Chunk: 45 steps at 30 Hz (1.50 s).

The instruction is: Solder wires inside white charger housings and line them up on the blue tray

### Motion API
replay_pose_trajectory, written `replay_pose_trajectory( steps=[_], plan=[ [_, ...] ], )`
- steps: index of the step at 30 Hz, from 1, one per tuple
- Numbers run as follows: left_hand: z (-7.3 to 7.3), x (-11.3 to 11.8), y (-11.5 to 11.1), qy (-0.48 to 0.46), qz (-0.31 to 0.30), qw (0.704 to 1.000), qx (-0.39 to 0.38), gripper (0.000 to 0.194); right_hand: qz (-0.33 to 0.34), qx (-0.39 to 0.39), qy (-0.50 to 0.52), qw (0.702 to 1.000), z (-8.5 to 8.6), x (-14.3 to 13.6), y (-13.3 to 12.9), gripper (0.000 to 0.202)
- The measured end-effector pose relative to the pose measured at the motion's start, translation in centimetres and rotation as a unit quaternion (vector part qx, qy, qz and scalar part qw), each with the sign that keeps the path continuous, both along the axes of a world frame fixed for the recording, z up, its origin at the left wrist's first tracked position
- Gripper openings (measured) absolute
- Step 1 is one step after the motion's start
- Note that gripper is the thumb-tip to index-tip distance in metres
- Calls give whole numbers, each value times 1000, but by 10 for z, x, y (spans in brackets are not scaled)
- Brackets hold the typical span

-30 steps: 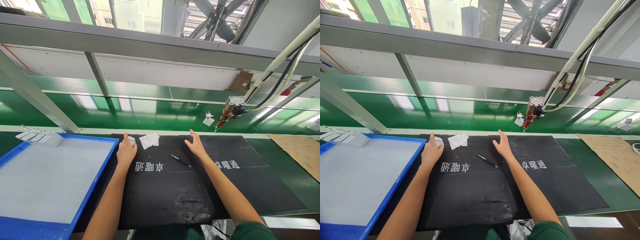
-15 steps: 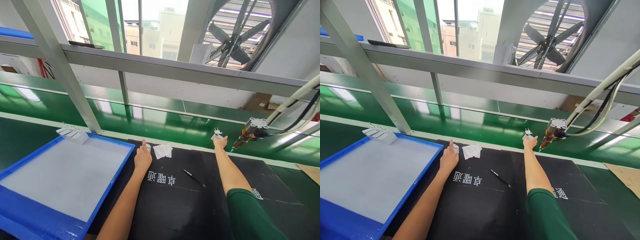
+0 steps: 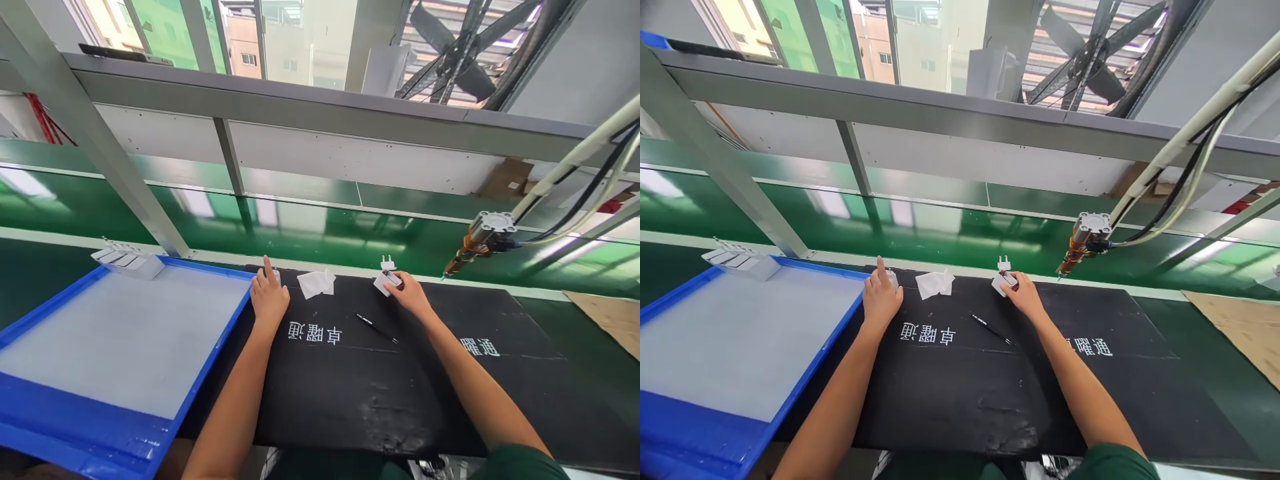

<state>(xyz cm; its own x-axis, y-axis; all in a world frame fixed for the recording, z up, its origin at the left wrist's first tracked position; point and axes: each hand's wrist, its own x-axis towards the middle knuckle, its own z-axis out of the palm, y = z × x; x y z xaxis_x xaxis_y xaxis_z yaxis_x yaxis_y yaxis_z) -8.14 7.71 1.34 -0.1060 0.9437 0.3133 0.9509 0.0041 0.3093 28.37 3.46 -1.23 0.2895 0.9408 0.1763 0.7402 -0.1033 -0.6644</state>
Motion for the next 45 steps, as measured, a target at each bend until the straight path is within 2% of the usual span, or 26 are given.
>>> replay_pose_trajectory(
  steps=[3,4,6,9,12,14,17,20,22,24,28,32,35,37,39,40,42,43,44,45],
  plan=[
    [6,5,-7,-20,-30,995,93,82,66,-42,24,997,-1,-10,-25,50],
    [8,7,-10,-37,-58,991,114,75,88,-56,35,994,-1,-13,-30,54],
    [7,14,-14,-88,-153,975,131,57,132,-77,57,987,-1,-19,-39,63],
    [1,34,-25,-172,-324,928,64,32,173,-76,73,979,-2,-33,-46,64],
    [-4,63,-42,-218,-407,886,-38,31,169,-44,65,983,-5,-49,-50,54],
    [-4,81,-51,-223,-417,879,-71,45,161,-14,53,985,-6,-58,-53,55],
    [-1,101,-58,-201,-406,888,-81,60,159,25,38,986,-5,-66,-57,57],
    [-1,111,-55,-182,-406,893,-66,44,160,50,30,985,-3,-70,-61,53],
    [-5,112,-52,-189,-416,887,-64,33,160,63,28,985,-2,-72,-64,50],
    [-9,111,-48,-204,-426,879,-66,30,160,72,28,984,0,-74,-66,48],
    [-19,107,-44,-219,-476,848,-78,41,154,102,37,982,3,-80,-69,47],
    [-30,107,-52,-230,-523,808,-145,49,138,121,60,981,3,-89,-72,51],
    [-33,112,-59,-292,-510,794,-154,62,139,134,77,978,6,-97,-76,62],
    [-30,114,-63,-347,-483,792,-136,68,180,146,91,969,10,-98,-78,66],
    [-25,114,-64,-397,-457,785,-129,67,211,159,109,958,18,-92,-79,57],
    [-23,113,-64,-421,-444,779,-135,65,199,172,121,957,22,-86,-78,48],
    [-19,111,-64,-461,-418,767,-160,58,88,251,159,951,31,-64,-77,28],
    [-17,110,-64,-477,-404,761,-172,55,4,309,185,933,36,-49,-75,22],
    [-16,108,-64,-493,-394,755,-179,52,-100,395,212,888,41,-31,-72,20],
    [-15,107,-63,-507,-389,747,-183,50,-153,439,216,858,46,-12,-69,25]
  ],
)
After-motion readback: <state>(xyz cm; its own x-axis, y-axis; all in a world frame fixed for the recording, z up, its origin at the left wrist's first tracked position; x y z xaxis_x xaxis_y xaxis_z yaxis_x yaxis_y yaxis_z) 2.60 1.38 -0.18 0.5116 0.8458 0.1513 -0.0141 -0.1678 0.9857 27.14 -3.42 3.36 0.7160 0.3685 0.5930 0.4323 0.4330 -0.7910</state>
